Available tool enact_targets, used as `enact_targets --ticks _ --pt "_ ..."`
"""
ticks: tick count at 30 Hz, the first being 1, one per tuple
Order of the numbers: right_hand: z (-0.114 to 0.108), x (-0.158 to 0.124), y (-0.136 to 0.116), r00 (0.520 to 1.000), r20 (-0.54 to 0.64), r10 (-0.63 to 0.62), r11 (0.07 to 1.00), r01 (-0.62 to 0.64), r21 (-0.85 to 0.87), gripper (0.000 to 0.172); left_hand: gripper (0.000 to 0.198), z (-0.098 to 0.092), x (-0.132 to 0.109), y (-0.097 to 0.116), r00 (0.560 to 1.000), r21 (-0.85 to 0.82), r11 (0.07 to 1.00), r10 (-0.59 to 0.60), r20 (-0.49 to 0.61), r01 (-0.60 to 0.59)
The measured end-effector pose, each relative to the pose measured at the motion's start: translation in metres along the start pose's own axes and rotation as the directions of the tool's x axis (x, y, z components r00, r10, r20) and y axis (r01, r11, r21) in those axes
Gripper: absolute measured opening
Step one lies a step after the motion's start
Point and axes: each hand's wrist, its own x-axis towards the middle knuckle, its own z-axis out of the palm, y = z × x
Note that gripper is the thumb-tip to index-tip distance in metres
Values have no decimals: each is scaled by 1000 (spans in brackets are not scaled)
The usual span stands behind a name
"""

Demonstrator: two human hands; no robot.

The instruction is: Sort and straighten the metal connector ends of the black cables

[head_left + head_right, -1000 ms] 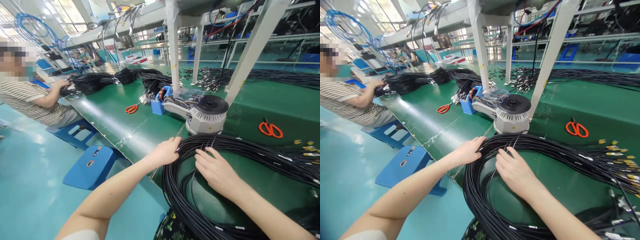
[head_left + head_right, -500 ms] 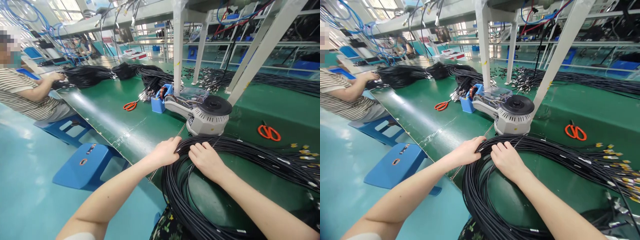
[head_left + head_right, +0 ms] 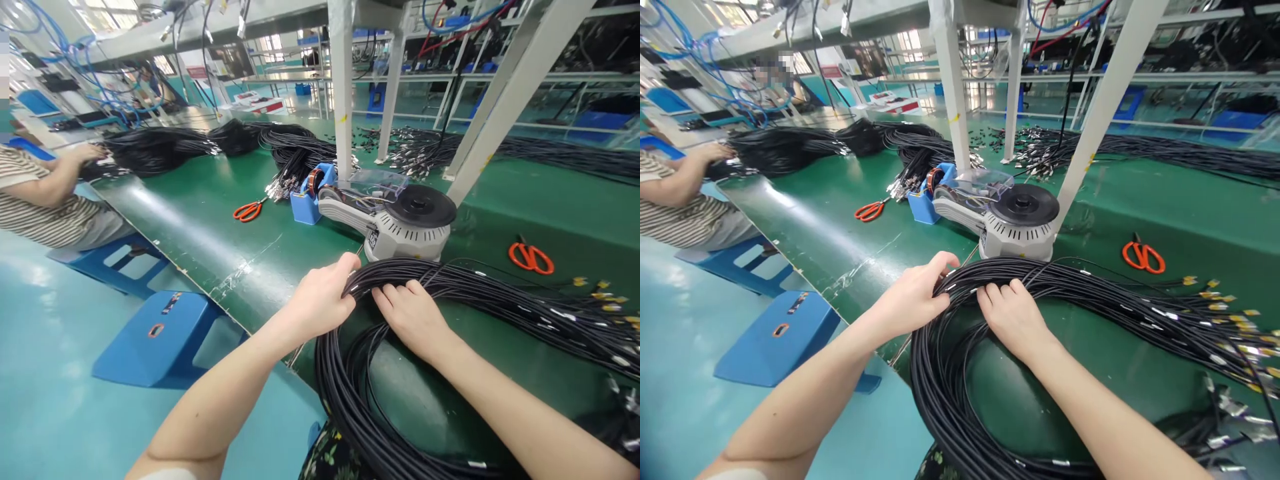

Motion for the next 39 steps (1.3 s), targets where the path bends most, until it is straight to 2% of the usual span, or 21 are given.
enact_targets --ticks 2,5,7,8,10,12,13,16,19,21,24,27,29,33,39 --pt "3 3 0 999 -21 31 1000 -31 -3 19 39 0 1 0 1000 -17 1000 -7 7 8" --pt "5 5 2 995 -90 41 999 -40 6 23 40 1 4 -2 998 -50 998 -44 34 46" --pt "3 10 2 987 -134 89 996 -86 27 24 42 2 8 -4 992 -131 990 -39 117 55" --pt "1 13 2 981 -150 125 992 -119 45 22 48 2 10 -4 984 -191 981 -9 179 44" --pt "-5 23 2 967 -167 191 980 -179 84 17 73 4 16 -4 955 -283 959 68 289 18" --pt "-14 32 3 961 -161 224 972 -206 116 13 92 6 21 -2 940 -261 965 72 334 19" --pt "-19 34 4 961 -154 230 969 -211 128 13 92 7 22 0 944 -206 978 39 328 31" --pt "-37 27 9 964 -169 206 969 -177 170 17 75 8 24 5 958 -101 993 -37 284 68" --pt "-48 -2 10 952 -256 168 961 -100 259 22 68 5 25 8 963 -204 975 -26 270 84" --pt "-43 -23 7 962 -215 171 933 -88 348 24 66 2 26 10 959 -267 959 -17 283 96" --pt "-21 -39 -1 987 -39 156 895 -124 428 24 66 -1 28 14 951 -289 951 -17 310 111" --pt "2 -26 -4 989 36 144 909 -147 390 22 66 -1 28 17 945 -265 957 -28 326 120" --pt "10 -10 -3 987 68 149 925 -163 344 18 65 -1 28 19 944 -240 964 -30 328 113" --pt "11 11 -2 982 101 159 926 -183 331 16 67 0 28 19 942 -245 963 -25 335 112" --pt "13 17 -7 977 130 168 911 -204 357 21 68 2 26 14 942 -271 957 -8 336 105"
